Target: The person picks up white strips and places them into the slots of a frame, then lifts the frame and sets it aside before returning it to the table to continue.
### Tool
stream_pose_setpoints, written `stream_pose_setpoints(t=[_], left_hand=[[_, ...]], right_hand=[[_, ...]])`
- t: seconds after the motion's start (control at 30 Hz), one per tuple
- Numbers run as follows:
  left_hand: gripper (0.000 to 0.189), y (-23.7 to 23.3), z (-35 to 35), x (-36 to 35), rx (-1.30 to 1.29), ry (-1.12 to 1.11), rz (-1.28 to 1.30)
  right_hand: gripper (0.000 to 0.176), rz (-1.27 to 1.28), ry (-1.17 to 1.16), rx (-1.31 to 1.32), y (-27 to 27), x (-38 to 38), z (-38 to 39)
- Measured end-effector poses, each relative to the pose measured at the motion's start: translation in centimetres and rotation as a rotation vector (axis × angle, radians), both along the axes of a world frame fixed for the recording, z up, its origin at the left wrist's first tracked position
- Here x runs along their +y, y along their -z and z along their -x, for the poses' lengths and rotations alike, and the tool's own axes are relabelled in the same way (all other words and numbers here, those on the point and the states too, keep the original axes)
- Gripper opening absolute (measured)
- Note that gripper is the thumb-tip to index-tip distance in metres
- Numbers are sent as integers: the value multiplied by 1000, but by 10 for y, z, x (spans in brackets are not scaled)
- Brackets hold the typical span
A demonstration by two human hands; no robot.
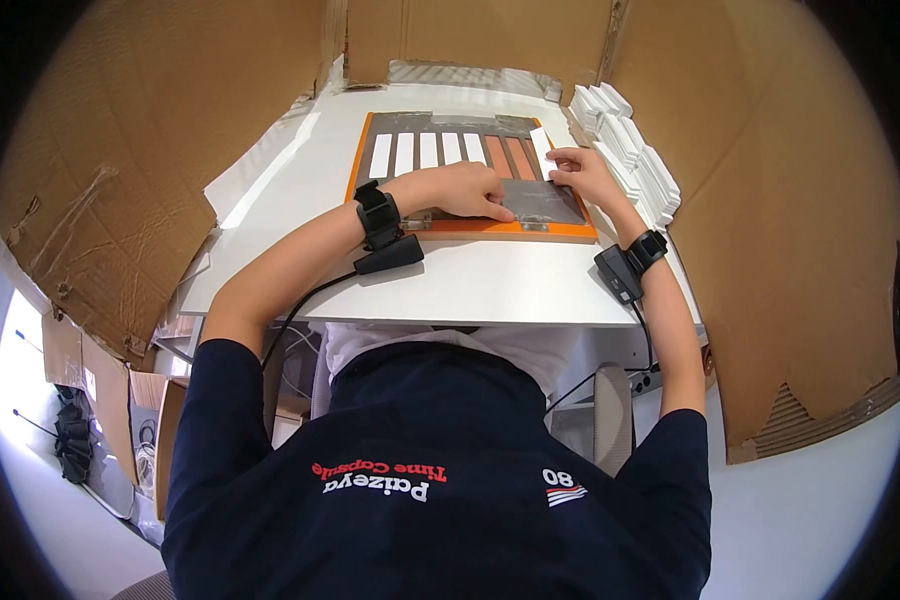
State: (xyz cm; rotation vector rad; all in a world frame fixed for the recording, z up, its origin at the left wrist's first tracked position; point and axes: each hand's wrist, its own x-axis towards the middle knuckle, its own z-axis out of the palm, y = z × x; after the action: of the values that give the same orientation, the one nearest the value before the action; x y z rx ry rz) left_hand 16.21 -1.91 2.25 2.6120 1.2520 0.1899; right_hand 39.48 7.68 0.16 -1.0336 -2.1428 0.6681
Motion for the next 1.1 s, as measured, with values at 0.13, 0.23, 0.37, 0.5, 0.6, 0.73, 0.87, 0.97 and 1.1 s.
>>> stream_pose_setpoints(t=[0.13,0.23,0.37,0.5,0.6,0.73,0.87,0.97,1.1], left_hand=[[49,0,0,-1,-11,1,-5],[49,-1,-1,-2,-9,-14,7],[45,-6,-1,-1,37,-4,48],[31,-67,23,-2,-164,-83,110],[28,-146,51,-39,-442,105,-231],[27,-178,109,-95,-418,11,-443],[27,-157,164,-118,-269,-229,-436],[27,-137,186,-125,-224,-334,-386],[26,-122,198,-130,-199,-396,-344]], right_hand=[[32,14,40,-26,-2,-2,1],[32,48,47,-48,-4,-3,2],[31,41,3,-16,-1,-1,2],[31,2,-30,-34,2,8,-2],[30,-118,-24,-98,8,11,-1],[26,-104,36,-64,8,3,0],[26,-115,11,-108,10,14,-4],[26,-65,40,-92,8,8,-3],[25,-37,33,-108,7,10,-3]])
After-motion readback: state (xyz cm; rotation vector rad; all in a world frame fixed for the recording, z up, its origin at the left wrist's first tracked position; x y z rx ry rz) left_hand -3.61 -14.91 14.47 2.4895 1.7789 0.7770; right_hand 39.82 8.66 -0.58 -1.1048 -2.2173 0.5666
